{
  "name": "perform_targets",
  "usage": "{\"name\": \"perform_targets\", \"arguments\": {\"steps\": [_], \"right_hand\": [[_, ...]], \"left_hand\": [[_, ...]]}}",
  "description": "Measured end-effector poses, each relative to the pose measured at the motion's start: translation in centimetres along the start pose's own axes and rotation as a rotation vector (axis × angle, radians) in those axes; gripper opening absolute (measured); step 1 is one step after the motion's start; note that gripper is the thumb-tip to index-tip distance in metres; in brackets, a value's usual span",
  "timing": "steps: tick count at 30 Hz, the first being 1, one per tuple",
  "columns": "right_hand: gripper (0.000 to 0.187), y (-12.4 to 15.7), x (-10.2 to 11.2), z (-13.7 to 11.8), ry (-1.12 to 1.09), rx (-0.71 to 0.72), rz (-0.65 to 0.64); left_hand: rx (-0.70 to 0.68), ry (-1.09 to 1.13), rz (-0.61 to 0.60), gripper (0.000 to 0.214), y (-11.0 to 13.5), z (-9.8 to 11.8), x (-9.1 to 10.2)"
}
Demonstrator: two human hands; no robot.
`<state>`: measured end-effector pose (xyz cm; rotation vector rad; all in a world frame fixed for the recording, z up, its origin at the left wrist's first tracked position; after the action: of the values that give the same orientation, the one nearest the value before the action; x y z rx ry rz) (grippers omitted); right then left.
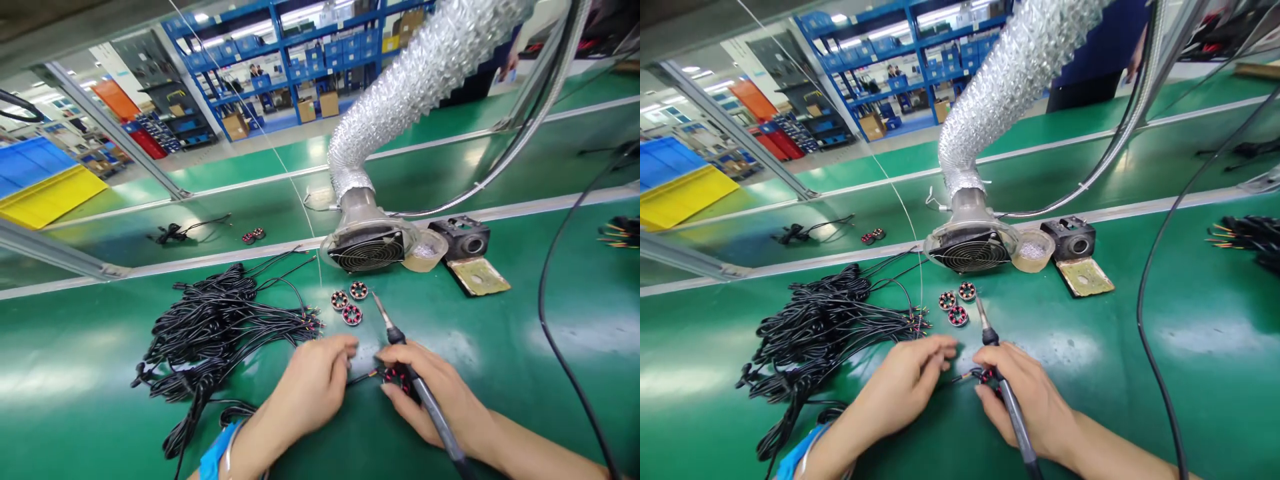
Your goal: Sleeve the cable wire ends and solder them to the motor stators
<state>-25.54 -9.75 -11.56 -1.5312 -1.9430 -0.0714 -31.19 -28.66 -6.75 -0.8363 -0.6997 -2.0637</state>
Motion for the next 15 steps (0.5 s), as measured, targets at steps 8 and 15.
{"name": "perform_targets", "arguments": {"steps": [8,15], "right_hand": [[0.037,-0.7,1.1,0.9,0.091,0.083,0.109],[0.044,-1.9,-0.6,1.6,0.078,0.016,0.019]], "left_hand": [[-0.009,-0.212,0.077,0.035,-2.0,-0.3,-1.7],[0.032,-0.047,0.059,0.034,-1.6,0.8,-0.8]]}}
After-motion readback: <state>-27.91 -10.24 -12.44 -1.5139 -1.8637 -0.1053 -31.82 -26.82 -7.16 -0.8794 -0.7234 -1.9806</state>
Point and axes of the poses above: each hand's wrist, its own y-axis away from the middle knuckle, its own x-axis out of the back of the hand, z = x × y, the point moved 3 cm from there along -y, towards the middle knuckle, and after that the axes turned 3 degrees about -y, right-handed, at the moved point
